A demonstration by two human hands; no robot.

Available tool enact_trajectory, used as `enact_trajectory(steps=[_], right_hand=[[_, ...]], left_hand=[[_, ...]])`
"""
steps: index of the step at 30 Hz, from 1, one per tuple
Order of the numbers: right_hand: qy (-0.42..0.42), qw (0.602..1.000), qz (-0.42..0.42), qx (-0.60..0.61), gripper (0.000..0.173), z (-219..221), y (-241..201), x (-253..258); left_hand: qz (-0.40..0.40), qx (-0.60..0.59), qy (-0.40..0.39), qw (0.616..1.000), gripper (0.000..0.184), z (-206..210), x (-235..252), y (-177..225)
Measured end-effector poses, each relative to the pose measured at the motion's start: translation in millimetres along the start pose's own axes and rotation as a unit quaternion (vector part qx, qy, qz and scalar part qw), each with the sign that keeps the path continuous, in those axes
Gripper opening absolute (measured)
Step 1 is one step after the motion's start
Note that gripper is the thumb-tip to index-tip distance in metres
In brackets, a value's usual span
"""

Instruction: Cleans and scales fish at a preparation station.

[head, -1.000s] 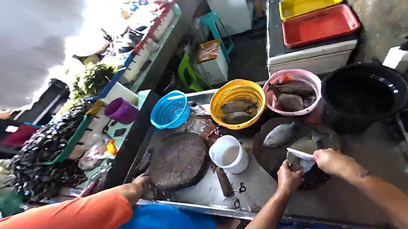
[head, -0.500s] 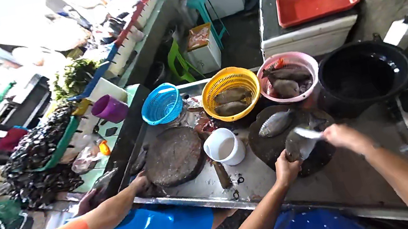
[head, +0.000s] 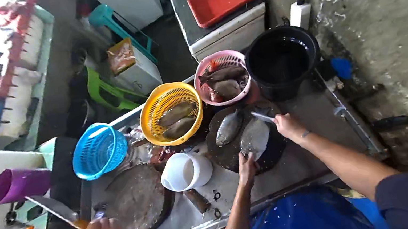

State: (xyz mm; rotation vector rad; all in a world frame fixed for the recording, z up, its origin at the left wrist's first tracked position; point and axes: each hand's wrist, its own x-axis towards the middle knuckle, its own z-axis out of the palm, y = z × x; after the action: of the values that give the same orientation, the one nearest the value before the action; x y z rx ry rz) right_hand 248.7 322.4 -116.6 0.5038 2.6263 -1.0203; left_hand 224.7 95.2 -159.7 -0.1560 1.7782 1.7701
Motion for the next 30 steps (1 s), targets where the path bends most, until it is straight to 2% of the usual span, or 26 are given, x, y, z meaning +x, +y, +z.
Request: enact_trajectory(steps=[1,3,5,8,10,12,15,18,19,21,23,25,28,30], right_hand=[[0.009,1.000,-0.002,-0.011,0.039,8.7,0.4,-3.2],[-0.059,0.998,-0.032,0.010,0.043,17.1,-17.8,-21.5],[-0.087,0.996,-0.030,0.021,0.044,-1.1,-18.0,-18.4],[0.015,0.999,0.016,-0.027,0.041,6.1,4.4,-6.8],[-0.035,0.999,-0.018,0.002,0.045,14.9,-8.4,-22.7],[-0.061,0.997,-0.034,0.041,0.043,0.1,-4.5,-19.6],[0.018,1.000,-0.007,0.013,0.041,15.1,13.3,-12.4],[-0.040,0.998,-0.048,0.032,0.043,8.7,-1.6,-27.2],[-0.042,0.998,-0.033,0.022,0.042,-1.6,3.2,-24.9],[0.005,0.999,0.037,-0.009,0.038,2.7,18.3,-17.6],[0.001,0.999,0.050,0.007,0.028,16.6,24.1,-26.7],[-0.040,0.997,0.017,0.067,0.030,5.2,42.8,-29.9],[0.050,0.995,0.084,0.036,0.043,-45.2,56.6,-18.5],[0.077,0.989,0.124,-0.025,0.046,-34.5,39.7,-20.5]], left_hand=[[-0.008,-0.053,0.027,0.998,0.040,2.6,2.2,1.8],[-0.036,-0.117,0.077,0.990,0.064,2.3,8.6,9.4],[-0.053,-0.129,0.076,0.987,0.079,-2.9,7.4,10.9],[-0.048,-0.109,0.078,0.990,0.084,0.5,10.6,16.8],[-0.050,-0.110,0.082,0.989,0.085,-0.7,14.0,25.5],[-0.061,-0.106,0.073,0.990,0.087,-6.7,13.9,25.0],[-0.080,-0.129,0.106,0.983,0.080,0.1,16.6,25.2],[-0.084,-0.130,0.124,0.980,0.064,-2.9,23.0,30.5],[-0.078,-0.119,0.111,0.984,0.054,-7.0,21.7,25.5],[-0.055,-0.106,0.100,0.988,0.041,-8.8,23.1,21.3],[-0.020,-0.125,0.122,0.984,0.041,-16.7,28.1,29.3],[0.011,-0.106,0.119,0.987,0.039,-42.1,32.6,41.4],[0.009,-0.014,0.061,0.998,0.038,-52.8,29.1,44.8],[-0.029,-0.011,0.059,0.998,0.039,-42.7,20.1,34.2]])
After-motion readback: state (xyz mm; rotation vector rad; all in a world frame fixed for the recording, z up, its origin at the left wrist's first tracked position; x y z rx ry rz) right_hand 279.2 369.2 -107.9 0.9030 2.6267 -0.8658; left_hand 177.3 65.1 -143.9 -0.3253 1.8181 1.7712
